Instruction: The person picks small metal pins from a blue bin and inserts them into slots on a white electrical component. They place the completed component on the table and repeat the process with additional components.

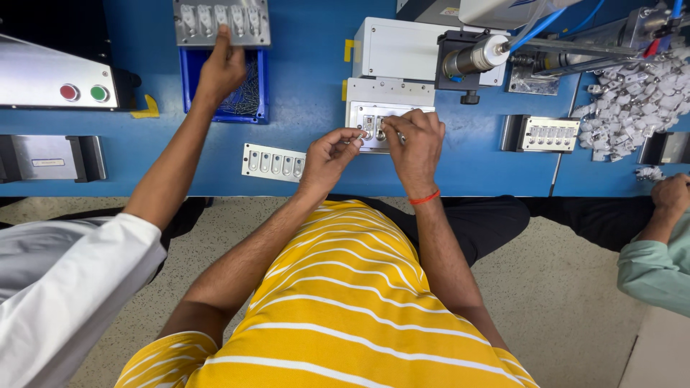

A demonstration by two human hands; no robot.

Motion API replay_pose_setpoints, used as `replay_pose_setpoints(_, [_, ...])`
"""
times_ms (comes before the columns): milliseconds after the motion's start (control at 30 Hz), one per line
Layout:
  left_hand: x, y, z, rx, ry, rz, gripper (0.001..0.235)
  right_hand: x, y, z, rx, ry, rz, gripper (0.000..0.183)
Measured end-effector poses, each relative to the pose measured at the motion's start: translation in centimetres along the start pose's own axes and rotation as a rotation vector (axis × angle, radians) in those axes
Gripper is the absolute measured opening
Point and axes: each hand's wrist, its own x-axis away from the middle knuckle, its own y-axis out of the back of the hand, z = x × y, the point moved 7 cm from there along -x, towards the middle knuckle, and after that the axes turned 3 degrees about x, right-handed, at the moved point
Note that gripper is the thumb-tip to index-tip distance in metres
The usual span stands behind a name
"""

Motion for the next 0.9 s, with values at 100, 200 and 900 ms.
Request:
replay_pose_setpoints(100, [0.1,0.3,0.3,-0.015,-0.001,-0.011,0.022,0.2,0.0,-0.3,-0.012,-0.009,0.004,0.014])
replay_pose_setpoints(200, [0.2,0.4,0.7,-0.018,-0.004,-0.003,0.022,-0.1,0.0,-0.1,-0.017,-0.016,0.017,0.014])
replay_pose_setpoints(900, [-1.5,1.9,0.0,-0.084,-0.094,-0.079,0.018,-0.3,1.5,1.9,-0.098,0.070,-0.025,0.012])
